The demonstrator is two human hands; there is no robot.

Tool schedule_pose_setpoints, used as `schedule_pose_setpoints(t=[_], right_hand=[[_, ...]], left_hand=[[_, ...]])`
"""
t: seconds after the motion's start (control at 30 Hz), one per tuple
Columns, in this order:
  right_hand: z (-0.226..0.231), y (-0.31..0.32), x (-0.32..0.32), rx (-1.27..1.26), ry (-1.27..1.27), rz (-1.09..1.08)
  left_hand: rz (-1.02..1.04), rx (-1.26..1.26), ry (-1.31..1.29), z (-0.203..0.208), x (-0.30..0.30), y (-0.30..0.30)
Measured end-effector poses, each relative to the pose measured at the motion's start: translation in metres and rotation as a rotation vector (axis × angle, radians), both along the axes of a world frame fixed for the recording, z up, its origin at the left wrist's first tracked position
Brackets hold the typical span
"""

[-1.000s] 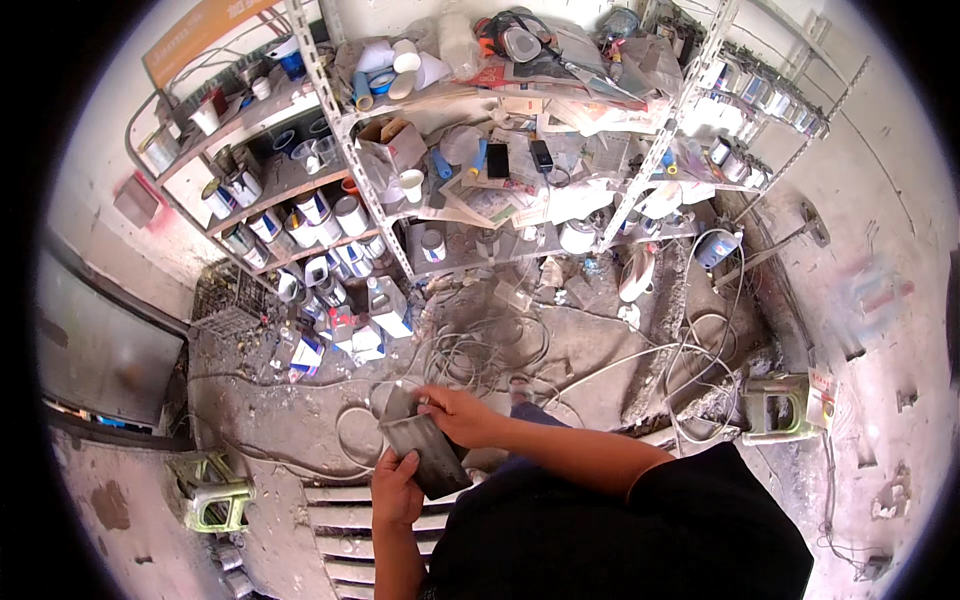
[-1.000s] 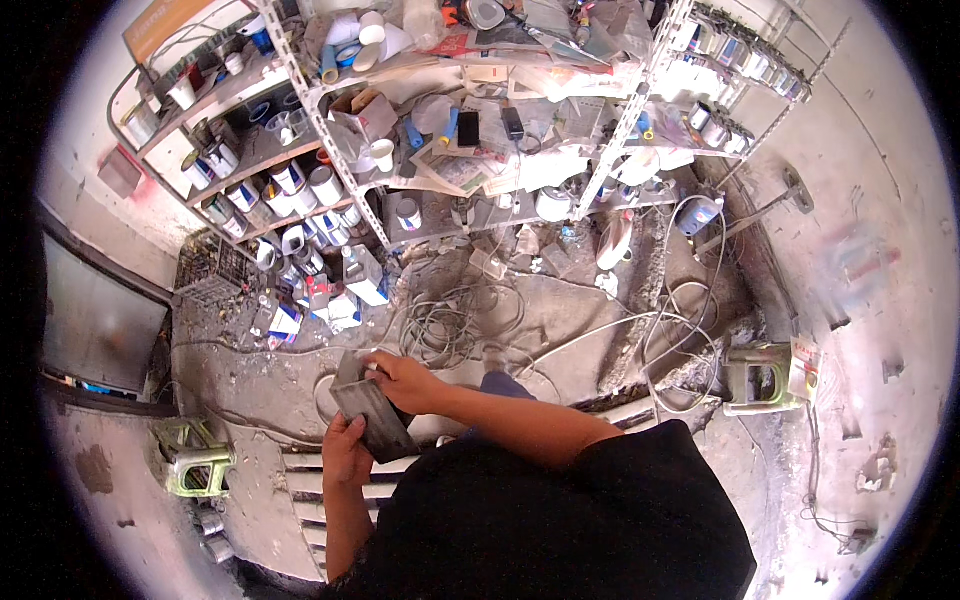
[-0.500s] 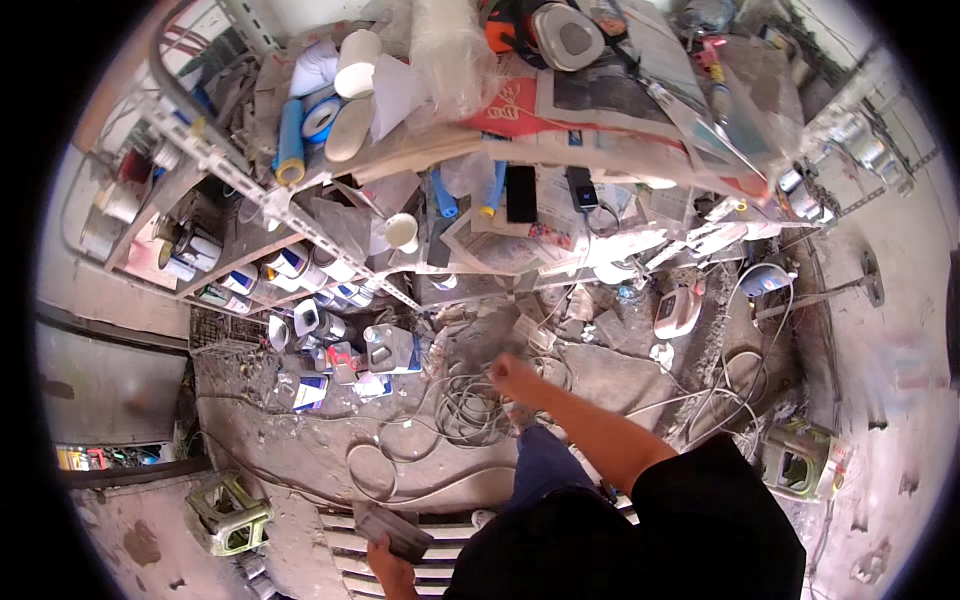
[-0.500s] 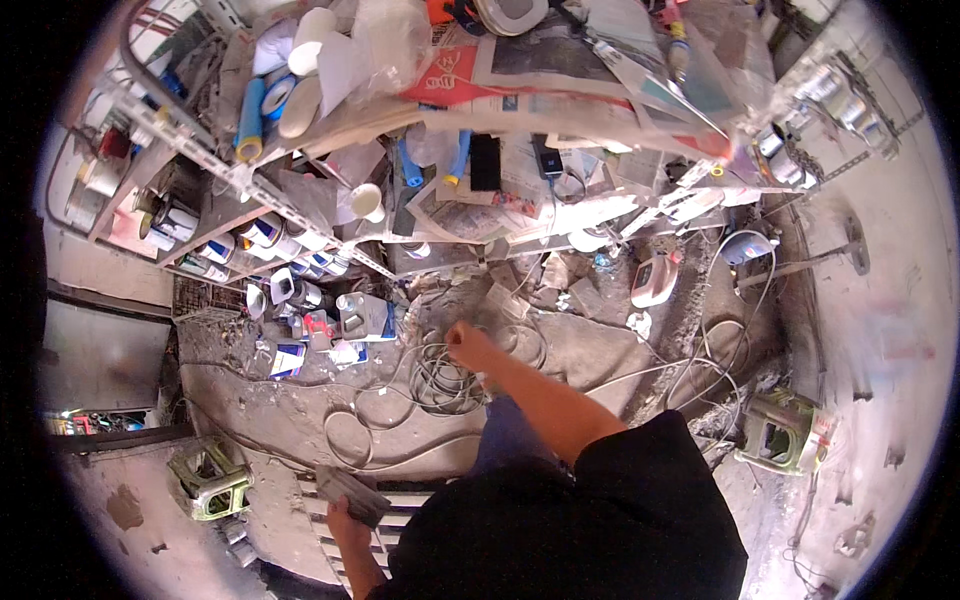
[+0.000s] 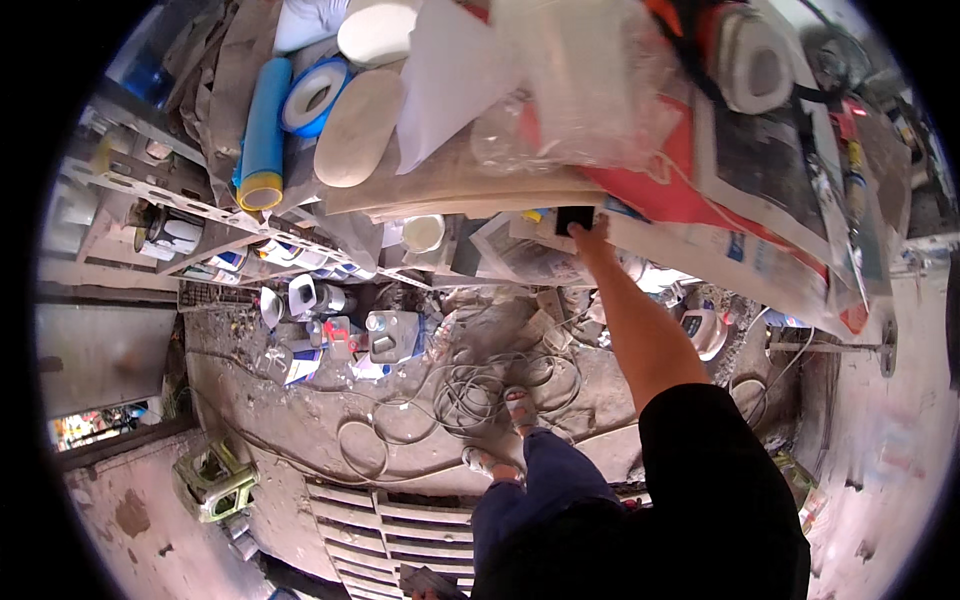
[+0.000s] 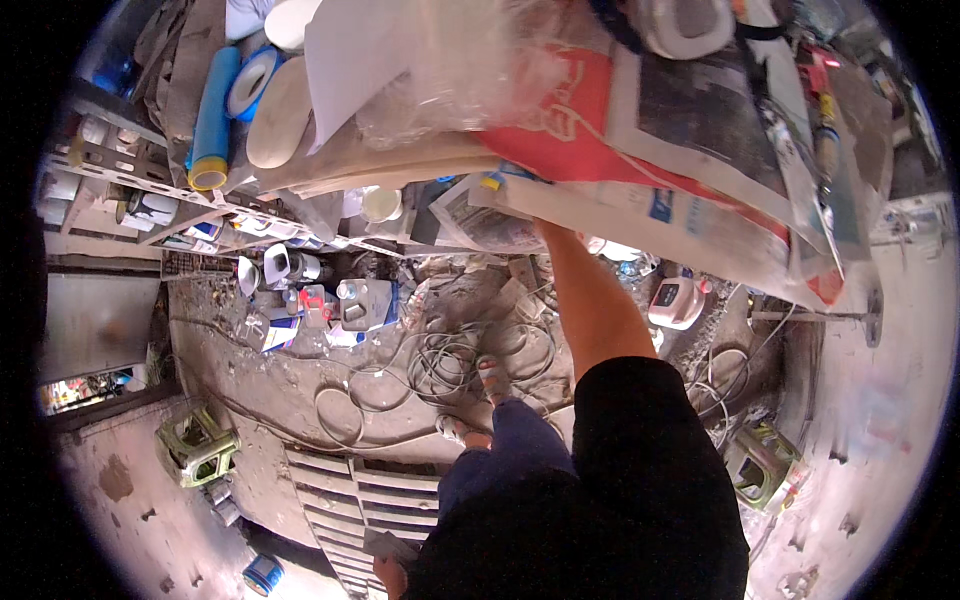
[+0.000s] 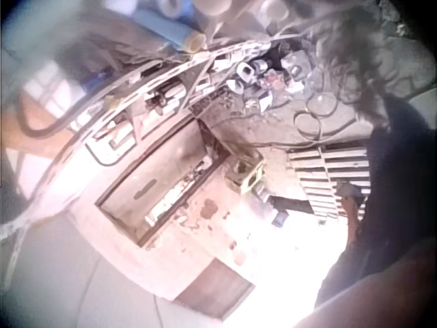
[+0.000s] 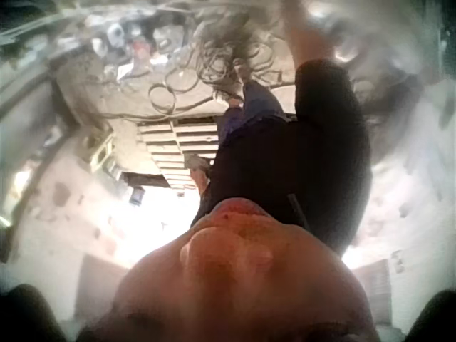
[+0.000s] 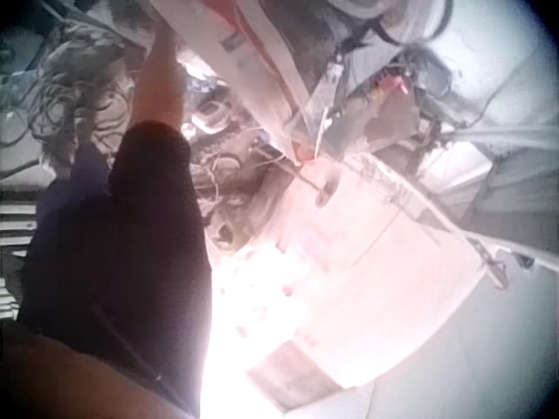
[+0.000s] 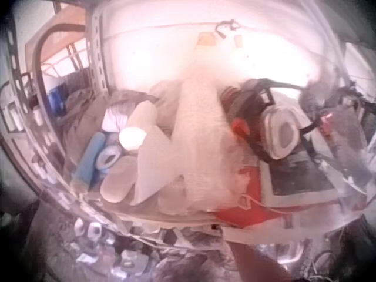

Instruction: The person sands the front fender of a beige car using a sanding block and a putty knife. They work on the area above the wheel well and near the headlight, smoothing the surface. The person then walks to a workbench and places the tools down.

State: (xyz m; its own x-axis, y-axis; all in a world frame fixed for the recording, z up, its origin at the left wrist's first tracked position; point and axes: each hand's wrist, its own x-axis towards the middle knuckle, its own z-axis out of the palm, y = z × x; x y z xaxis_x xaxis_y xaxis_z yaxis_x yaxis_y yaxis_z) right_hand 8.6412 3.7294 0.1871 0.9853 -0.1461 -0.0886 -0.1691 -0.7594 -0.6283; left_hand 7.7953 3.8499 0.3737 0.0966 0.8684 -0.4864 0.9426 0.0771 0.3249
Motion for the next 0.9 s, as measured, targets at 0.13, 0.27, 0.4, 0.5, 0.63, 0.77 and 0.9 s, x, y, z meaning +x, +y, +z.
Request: schedule_pose_setpoints(t=[0.13,0.27,0.4,0.5,0.63,0.77,0.9], right_hand=[[0.025,0.038,0.034,-0.131,0.044,0.036],[0.028,0.051,0.053,-0.255,0.046,0.062],[0.025,0.056,0.05,-0.324,0.064,0.121],[0.023,0.05,0.05,-0.356,0.069,0.135],[0.022,0.048,0.048,-0.383,0.092,0.175],[0.024,0.044,0.047,-0.406,0.103,0.208],[0.028,0.043,0.05,-0.426,0.109,0.249]], left_hand=[[-0.022,-0.041,0.152,-0.005,0.001,-0.006],[0.203,-0.071,-0.031,0.005,0.052,-0.002],[0.096,-0.009,0.048,0.001,0.048,-0.011],[0.09,-0.038,0.125,0.003,0.063,-0.01],[0.139,-0.106,0.06,0.005,0.058,-0.011],[0.072,-0.043,0.074,0.004,0.055,-0.014],[0.085,-0.091,0.087,0.005,0.052,-0.017]])
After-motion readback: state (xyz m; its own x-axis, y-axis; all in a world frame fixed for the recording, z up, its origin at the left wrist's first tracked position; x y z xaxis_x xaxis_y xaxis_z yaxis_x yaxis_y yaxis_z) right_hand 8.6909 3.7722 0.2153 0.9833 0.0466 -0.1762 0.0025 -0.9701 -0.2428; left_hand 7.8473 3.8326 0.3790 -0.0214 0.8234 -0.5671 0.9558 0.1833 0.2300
